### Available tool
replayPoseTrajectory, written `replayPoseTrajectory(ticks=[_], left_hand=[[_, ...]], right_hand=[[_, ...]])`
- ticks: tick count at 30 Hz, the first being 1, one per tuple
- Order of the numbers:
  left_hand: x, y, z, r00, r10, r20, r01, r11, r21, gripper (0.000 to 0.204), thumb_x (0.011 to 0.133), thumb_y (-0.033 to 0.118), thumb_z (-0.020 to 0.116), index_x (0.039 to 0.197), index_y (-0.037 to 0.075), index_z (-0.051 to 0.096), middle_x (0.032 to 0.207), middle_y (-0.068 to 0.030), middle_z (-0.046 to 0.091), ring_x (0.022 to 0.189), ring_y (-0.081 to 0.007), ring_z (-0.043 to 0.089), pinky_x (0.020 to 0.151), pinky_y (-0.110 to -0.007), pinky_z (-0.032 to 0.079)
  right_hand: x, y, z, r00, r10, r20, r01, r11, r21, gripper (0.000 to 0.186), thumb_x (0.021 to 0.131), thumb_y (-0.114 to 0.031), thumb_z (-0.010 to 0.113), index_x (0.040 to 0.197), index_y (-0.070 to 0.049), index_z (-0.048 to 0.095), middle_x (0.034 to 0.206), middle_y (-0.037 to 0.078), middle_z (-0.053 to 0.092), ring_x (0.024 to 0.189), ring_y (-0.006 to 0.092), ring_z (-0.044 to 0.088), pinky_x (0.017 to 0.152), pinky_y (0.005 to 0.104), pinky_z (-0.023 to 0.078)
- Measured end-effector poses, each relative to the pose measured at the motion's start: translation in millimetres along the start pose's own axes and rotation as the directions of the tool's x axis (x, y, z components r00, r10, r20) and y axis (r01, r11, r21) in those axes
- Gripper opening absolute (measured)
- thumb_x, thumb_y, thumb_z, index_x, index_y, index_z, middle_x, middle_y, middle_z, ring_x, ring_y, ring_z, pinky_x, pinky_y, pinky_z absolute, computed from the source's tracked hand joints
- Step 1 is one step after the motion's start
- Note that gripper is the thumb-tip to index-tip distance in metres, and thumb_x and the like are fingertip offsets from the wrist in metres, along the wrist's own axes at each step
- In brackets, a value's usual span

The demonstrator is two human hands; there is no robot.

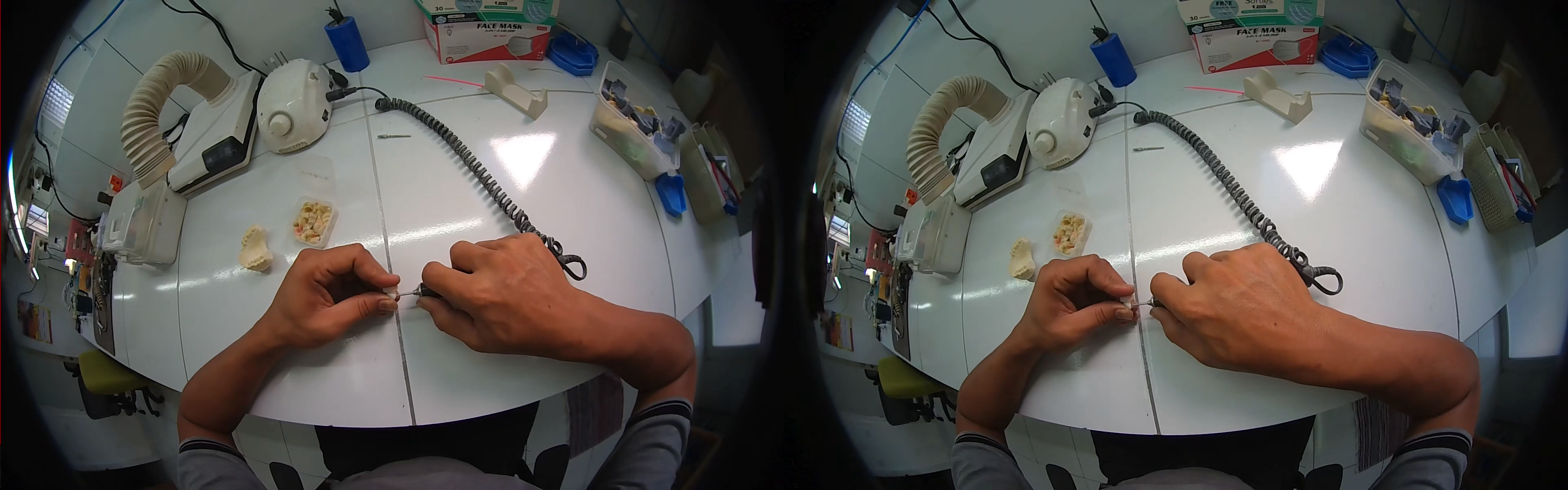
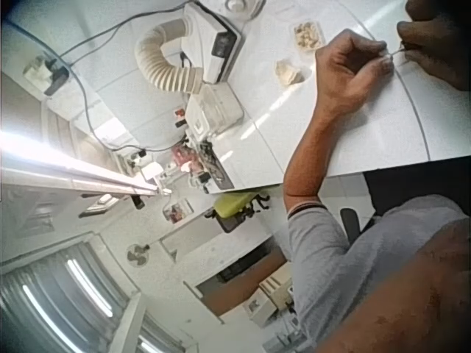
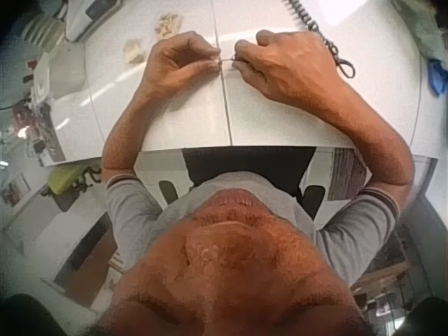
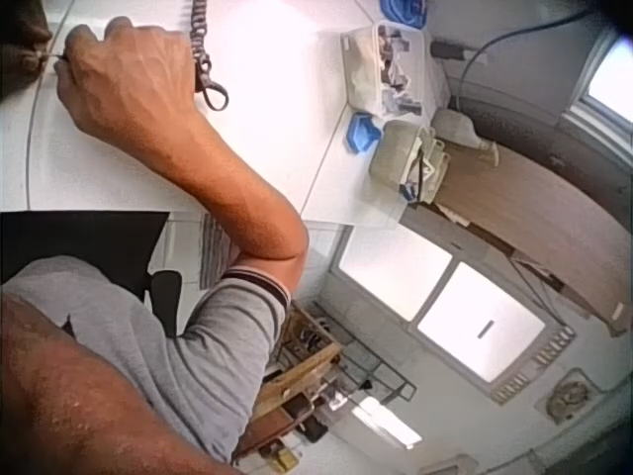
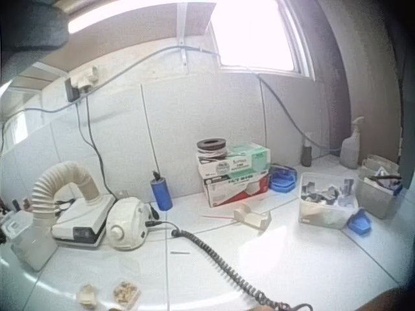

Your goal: Refining a small dental prosthetic component using a hand-held rotary tool at a laboratory bench.

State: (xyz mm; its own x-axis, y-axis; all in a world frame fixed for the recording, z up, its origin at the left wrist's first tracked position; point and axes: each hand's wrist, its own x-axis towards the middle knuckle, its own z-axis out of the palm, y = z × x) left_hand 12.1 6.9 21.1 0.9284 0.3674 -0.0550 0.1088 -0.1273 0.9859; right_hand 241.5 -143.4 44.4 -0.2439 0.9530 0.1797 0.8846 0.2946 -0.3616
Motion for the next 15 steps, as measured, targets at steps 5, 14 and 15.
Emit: replayPoseTrajectory(ticks=[5, 14, 15], left_hand=[[-1.0, -0.9, 1.3, 0.999, -0.020, -0.036, 0.018, 0.997, -0.070, 0.015, 0.095, -0.007, 0.076, 0.109, -0.005, 0.072, 0.104, -0.0108, 0.076, 0.101, -0.0144, 0.074, 0.092, -0.029, 0.062], [-1.1, -2.3, 1.6, 0.999, -0.016, -0.034, 0.014, 0.998, -0.062, 0.015, 0.095, -0.007, 0.077, 0.109, -0.005, 0.072, 0.104, -0.0108, 0.076, 0.100, -0.0145, 0.075, 0.091, -0.029, 0.061], [-1.2, -2.4, 1.8, 0.999, -0.013, -0.042, 0.010, 0.997, -0.071, 0.015, 0.095, -0.007, 0.077, 0.109, -0.005, 0.072, 0.104, -0.0108, 0.076, 0.100, -0.0144, 0.075, 0.091, -0.029, 0.061]], right_hand=[[-0.2, -3.3, 1.0, 0.999, 0.046, 0.013, -0.046, 0.999, -0.006, 0.028, 0.099, -0.031, 0.071, 0.091, -0.004, 0.070, 0.072, 0.015, 0.068, 0.062, 0.0312, 0.072, 0.050, 0.0437, 0.054], [-0.3, -0.8, 0.9, 1.000, 0.003, -0.005, -0.003, 1.000, -0.005, 0.027, 0.099, -0.030, 0.071, 0.092, -0.003, 0.070, 0.072, 0.016, 0.068, 0.063, 0.0316, 0.073, 0.051, 0.0427, 0.055], [-0.6, -0.7, 2.0, 1.000, -0.003, -0.011, 0.003, 1.000, -0.009, 0.027, 0.099, -0.030, 0.071, 0.092, -0.004, 0.070, 0.072, 0.016, 0.068, 0.063, 0.0317, 0.073, 0.051, 0.0428, 0.055]])
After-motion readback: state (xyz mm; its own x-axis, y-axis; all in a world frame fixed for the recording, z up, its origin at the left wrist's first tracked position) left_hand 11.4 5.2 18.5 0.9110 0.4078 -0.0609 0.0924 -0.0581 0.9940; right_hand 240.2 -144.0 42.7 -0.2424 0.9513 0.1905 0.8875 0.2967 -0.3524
